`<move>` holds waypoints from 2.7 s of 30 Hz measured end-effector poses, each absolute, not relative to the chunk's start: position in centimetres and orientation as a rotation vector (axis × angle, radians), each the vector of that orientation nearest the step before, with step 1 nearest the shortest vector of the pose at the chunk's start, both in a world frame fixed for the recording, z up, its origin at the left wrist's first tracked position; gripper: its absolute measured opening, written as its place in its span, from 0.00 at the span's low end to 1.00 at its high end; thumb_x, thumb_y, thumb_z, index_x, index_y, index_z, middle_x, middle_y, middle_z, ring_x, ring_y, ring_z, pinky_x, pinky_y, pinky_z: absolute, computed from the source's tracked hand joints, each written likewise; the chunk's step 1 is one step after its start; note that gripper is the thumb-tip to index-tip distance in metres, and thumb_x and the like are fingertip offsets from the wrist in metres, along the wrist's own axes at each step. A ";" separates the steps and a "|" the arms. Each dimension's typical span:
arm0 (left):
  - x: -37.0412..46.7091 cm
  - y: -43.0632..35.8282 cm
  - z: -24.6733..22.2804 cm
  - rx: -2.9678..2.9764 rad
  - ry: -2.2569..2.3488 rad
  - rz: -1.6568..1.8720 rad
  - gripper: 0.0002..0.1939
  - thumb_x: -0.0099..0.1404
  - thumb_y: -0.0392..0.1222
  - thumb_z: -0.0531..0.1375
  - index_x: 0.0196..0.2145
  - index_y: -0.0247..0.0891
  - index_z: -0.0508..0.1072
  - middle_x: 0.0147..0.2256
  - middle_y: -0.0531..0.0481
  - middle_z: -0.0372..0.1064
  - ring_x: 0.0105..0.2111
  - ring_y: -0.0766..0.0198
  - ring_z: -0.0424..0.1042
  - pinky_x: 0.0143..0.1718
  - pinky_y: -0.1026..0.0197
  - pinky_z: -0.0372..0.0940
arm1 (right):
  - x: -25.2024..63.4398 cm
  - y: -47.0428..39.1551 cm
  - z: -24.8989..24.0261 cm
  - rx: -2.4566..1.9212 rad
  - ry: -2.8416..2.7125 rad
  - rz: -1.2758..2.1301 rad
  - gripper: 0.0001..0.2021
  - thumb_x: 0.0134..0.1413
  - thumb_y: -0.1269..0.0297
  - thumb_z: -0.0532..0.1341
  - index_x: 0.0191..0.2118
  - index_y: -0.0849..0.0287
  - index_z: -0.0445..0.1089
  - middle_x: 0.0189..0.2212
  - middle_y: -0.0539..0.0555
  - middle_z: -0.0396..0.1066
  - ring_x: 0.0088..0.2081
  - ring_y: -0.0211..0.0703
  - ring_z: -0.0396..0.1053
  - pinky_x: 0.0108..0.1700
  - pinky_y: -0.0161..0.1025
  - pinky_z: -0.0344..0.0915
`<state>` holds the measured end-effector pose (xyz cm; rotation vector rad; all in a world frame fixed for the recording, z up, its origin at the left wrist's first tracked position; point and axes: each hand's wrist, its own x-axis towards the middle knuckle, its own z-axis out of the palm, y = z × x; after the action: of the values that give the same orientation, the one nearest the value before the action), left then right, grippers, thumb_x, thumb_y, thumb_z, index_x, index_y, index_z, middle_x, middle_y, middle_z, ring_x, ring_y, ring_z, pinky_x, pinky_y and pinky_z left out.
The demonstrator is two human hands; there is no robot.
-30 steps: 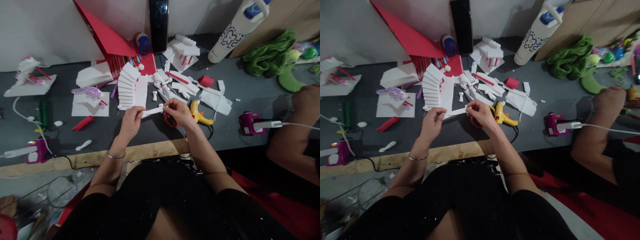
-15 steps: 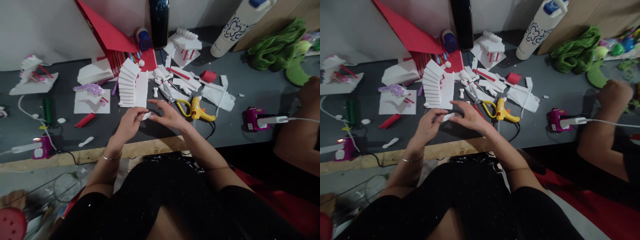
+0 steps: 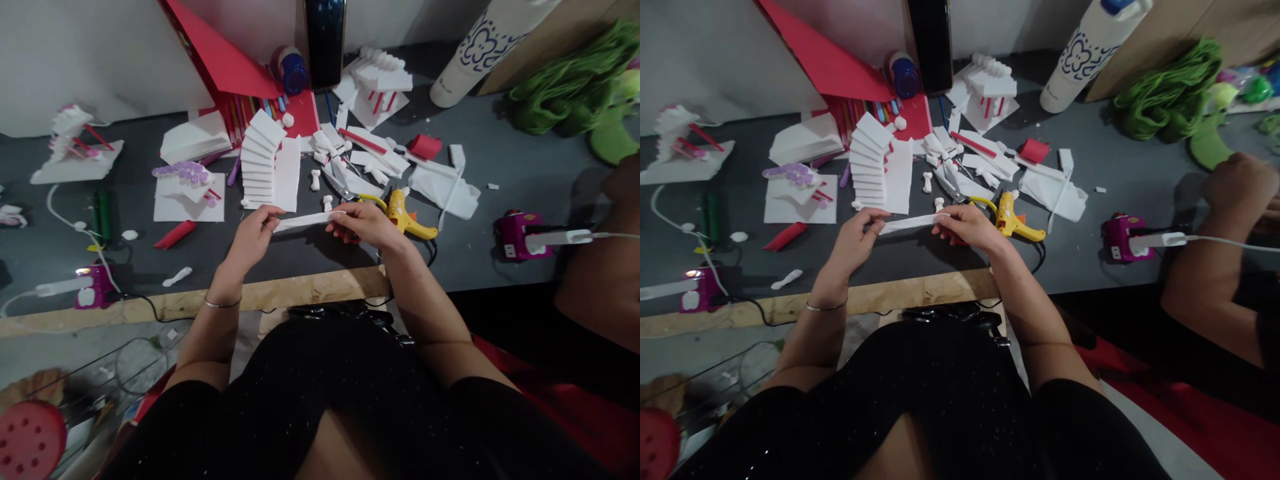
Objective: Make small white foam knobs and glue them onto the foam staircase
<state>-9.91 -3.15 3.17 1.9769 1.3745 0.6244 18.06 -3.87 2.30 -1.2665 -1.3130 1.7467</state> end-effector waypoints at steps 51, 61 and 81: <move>-2.8 1.0 3.7 1.441 1.334 0.551 0.15 0.69 0.47 0.62 0.26 0.40 0.71 0.12 0.59 0.61 0.11 0.72 0.55 0.15 0.66 0.48 | 16.2 -0.3 -0.8 -1.357 -1.001 1.174 0.09 0.55 0.58 0.68 0.31 0.56 0.73 0.21 0.45 0.66 0.22 0.33 0.59 0.25 0.35 0.57; -10.2 -1.6 5.6 1.539 1.658 0.459 0.17 0.70 0.52 0.62 0.27 0.41 0.73 0.13 0.58 0.60 0.13 0.70 0.57 0.17 0.64 0.52 | 15.9 -0.7 -1.3 -1.211 -0.897 1.391 0.16 0.54 0.50 0.70 0.33 0.54 0.66 0.25 0.48 0.69 0.28 0.36 0.70 0.20 0.32 0.61; -3.1 -0.3 3.7 1.607 1.397 0.392 0.07 0.67 0.42 0.63 0.31 0.40 0.74 0.21 0.56 0.69 0.23 0.68 0.65 0.29 0.62 0.58 | 16.3 -2.2 0.0 -1.231 -1.125 1.588 0.12 0.52 0.54 0.67 0.34 0.58 0.77 0.29 0.51 0.75 0.33 0.39 0.71 0.30 0.35 0.69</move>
<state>-3.10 -0.31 3.69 1.6065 1.3971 0.3919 16.28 -2.23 -0.03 -1.2306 -1.1249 1.5882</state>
